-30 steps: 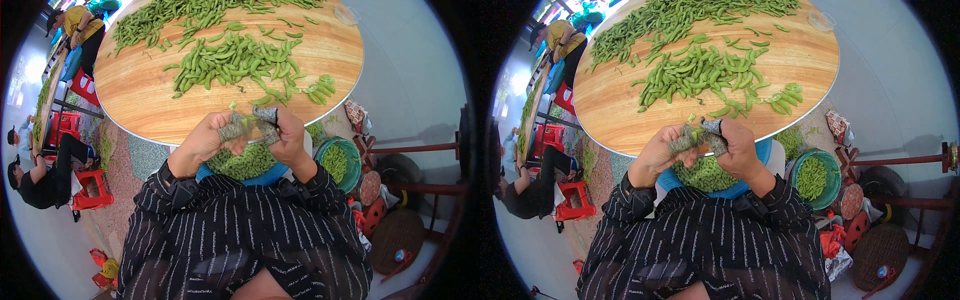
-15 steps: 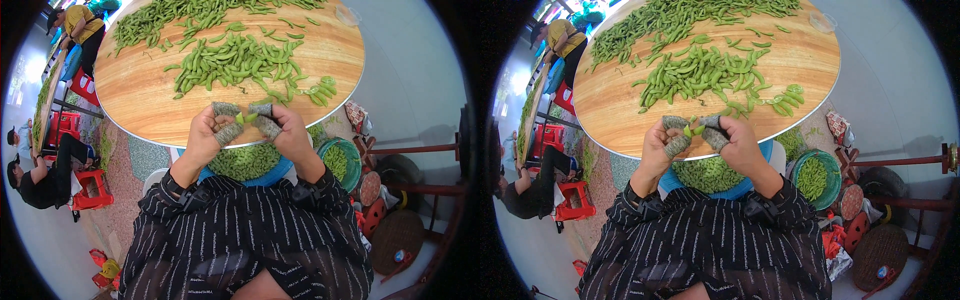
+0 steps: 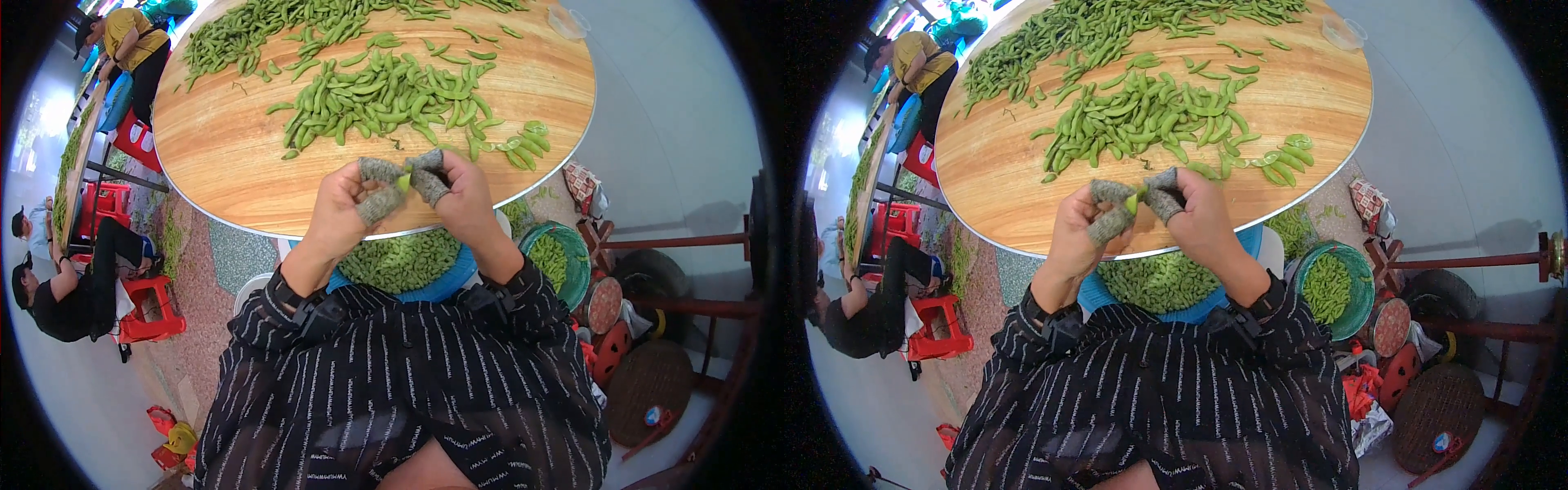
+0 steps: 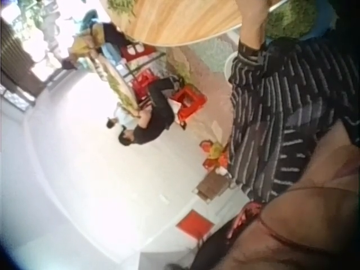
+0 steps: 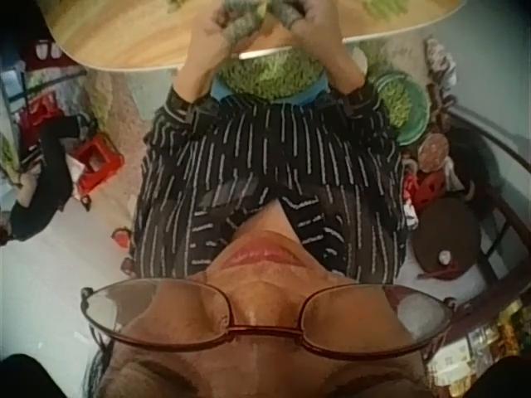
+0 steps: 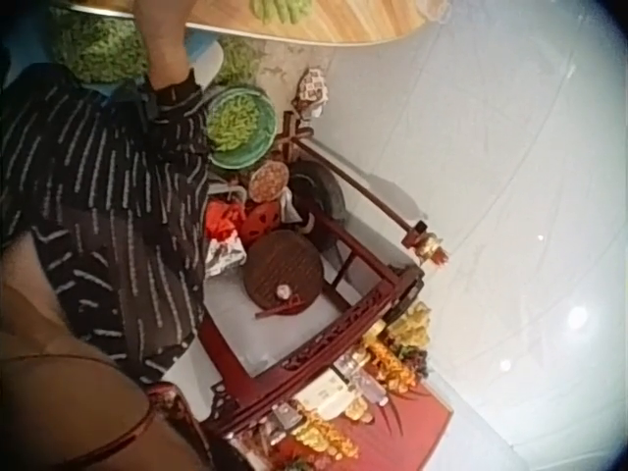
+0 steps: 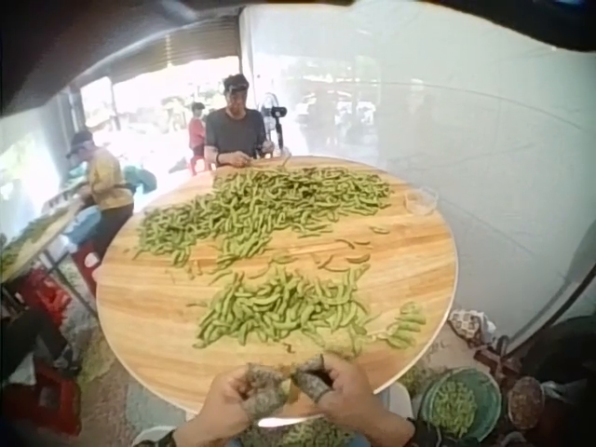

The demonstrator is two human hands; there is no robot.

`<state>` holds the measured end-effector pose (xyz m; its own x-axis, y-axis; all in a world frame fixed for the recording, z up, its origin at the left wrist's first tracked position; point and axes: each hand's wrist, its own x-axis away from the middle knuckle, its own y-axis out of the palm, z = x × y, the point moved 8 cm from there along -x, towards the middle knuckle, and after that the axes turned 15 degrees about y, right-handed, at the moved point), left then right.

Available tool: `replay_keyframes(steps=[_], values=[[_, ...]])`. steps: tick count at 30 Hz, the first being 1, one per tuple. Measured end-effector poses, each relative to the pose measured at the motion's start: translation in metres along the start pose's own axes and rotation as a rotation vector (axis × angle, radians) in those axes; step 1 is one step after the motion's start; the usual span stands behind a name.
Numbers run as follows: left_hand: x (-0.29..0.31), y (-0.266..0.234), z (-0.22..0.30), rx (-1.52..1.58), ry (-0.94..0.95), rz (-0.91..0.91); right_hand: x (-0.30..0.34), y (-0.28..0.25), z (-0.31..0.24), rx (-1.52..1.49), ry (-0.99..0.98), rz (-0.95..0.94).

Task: The person shells edamame pods by hand, dropping the beans into a blue basket and discarding the empty pods onto the table.

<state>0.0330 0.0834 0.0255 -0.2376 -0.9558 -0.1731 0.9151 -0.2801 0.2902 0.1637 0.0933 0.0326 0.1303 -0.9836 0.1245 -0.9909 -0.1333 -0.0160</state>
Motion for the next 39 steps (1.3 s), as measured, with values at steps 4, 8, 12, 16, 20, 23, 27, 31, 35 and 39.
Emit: replay_keyframes(steps=[4,8,12,16,20,23,27,31,35,39], values=[[-0.02,-0.009,-0.012,0.094,0.066,0.144,0.005,0.013,0.003,0.038,0.002,-0.101],[-0.022,-0.014,-0.019,0.227,0.046,0.134,0.001,0.006,0.007,-0.136,0.126,-0.094],[-0.012,-0.012,-0.018,0.243,-0.033,0.058,0.01,0.009,0.005,-0.181,0.243,-0.164],[-0.009,-0.004,-0.008,0.079,-0.042,-0.033,0.015,0.016,0.002,-0.233,0.262,-0.274],[-0.007,-0.002,-0.004,0.028,-0.045,-0.056,0.018,0.018,0.001,-0.273,0.272,-0.294],[-0.008,0.0,-0.002,-0.017,-0.044,-0.058,0.017,0.014,0.001,-0.201,0.24,-0.233],[-0.006,0.002,-0.006,-0.075,-0.041,-0.078,0.014,0.014,0.014,-0.225,0.225,-0.18],[-0.003,0.018,0.024,-0.829,0.315,-0.292,0.014,0.015,0.019,-0.418,0.291,-0.223],[0.01,0.032,0.037,-1.249,0.855,-0.346,0.019,0.02,0.016,-0.359,0.298,-0.225],[0.015,0.023,0.031,-0.934,0.762,-0.211,0.027,0.023,0.005,-0.239,0.14,-0.177]])
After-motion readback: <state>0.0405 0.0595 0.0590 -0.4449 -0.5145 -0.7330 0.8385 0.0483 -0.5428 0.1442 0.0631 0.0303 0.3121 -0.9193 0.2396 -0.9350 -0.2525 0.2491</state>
